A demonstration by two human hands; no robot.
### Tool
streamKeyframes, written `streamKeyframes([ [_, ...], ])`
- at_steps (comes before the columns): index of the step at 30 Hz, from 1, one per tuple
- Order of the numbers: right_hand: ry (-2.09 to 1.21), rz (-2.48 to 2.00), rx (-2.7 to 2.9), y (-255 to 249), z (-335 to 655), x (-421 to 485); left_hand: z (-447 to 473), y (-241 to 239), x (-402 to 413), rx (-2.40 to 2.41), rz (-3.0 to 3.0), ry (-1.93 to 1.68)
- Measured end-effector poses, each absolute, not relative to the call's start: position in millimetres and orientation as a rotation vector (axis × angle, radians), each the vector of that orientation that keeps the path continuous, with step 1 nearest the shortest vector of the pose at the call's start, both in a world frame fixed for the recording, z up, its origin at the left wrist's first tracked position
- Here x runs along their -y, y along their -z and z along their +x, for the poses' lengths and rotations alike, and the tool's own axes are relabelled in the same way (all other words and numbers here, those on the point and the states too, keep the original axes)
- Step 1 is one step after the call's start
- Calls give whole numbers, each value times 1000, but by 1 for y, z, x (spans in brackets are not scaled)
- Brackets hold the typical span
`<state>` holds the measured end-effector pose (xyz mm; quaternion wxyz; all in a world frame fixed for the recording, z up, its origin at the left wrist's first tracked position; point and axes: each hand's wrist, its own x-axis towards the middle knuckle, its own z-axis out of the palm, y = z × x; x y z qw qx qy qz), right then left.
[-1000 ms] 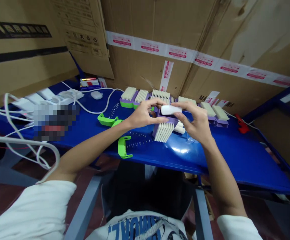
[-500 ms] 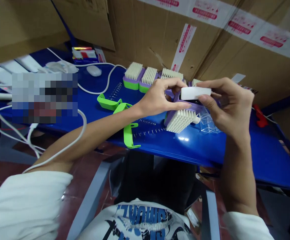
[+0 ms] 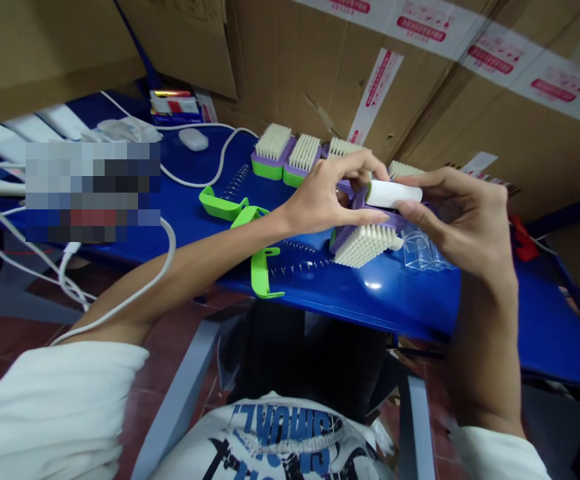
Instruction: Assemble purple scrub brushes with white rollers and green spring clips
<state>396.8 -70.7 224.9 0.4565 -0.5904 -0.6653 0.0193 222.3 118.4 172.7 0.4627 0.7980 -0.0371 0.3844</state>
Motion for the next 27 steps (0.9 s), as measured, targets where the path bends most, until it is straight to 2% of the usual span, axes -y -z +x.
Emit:
streamKeyframes([
  [9,61,-1451,1652,-203,375,72,210,-189,-117,38,2034,-1004],
  [16,66,-1319,1469,-175,376,53,207,-207,-127,202,2227,-1025],
  [27,34,-1327,1419,-173,374,54,207,-221,-127,168,2377,-948],
])
